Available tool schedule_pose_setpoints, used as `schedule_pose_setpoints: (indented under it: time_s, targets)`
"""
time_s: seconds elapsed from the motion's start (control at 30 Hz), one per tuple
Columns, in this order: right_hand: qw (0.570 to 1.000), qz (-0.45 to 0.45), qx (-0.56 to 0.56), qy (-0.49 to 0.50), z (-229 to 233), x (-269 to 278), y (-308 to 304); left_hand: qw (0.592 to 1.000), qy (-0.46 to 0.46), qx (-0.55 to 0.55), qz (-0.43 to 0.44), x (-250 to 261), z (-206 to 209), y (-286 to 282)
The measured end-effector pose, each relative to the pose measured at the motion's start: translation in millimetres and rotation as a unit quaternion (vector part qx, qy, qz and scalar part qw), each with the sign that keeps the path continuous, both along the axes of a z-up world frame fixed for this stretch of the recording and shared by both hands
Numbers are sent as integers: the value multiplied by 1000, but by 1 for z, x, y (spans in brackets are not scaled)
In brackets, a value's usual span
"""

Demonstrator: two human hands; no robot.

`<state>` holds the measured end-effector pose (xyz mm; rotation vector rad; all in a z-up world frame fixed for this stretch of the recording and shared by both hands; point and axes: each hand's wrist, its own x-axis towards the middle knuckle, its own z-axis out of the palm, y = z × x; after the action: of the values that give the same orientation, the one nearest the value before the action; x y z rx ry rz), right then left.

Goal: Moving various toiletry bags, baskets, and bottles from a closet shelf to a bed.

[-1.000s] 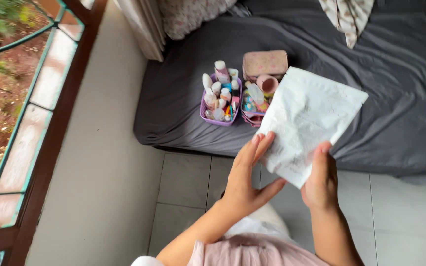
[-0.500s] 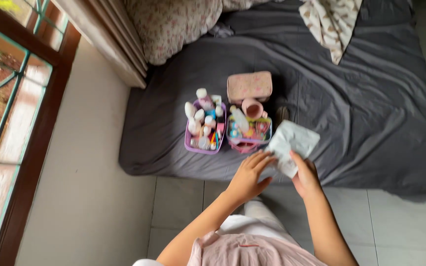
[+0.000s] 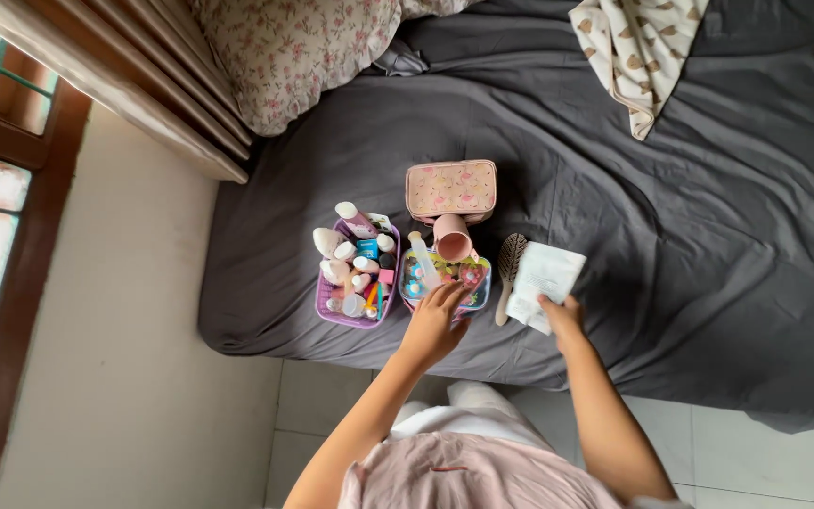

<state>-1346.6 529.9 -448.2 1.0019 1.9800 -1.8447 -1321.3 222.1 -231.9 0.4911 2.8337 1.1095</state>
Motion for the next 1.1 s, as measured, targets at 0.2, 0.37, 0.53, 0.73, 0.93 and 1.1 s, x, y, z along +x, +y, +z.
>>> schedule_pose_setpoints:
  time_s: [0.2,0.37,0.53,0.73,0.93,1.1]
  targets:
    - [995,26,-31,-91,7,-34,2,1000,-8,6,29,-13,4,11]
    - [996,41,-43,-65,3,-45,7,997,-29,-2,75,-13,18,1]
    - [994,69,28,84,39,-55,-18,992,-8,0,123,-6,18,-6]
    - [965,156,71,197,109,-53,-79,980,34,9,194,29,35,-19]
    - [904,284,56,314,207,-19,-172,953,77,-11,292,98,88,-54]
    - [832,388,-7,398,277,43,-254,907,114,-34,403,197,125,-90]
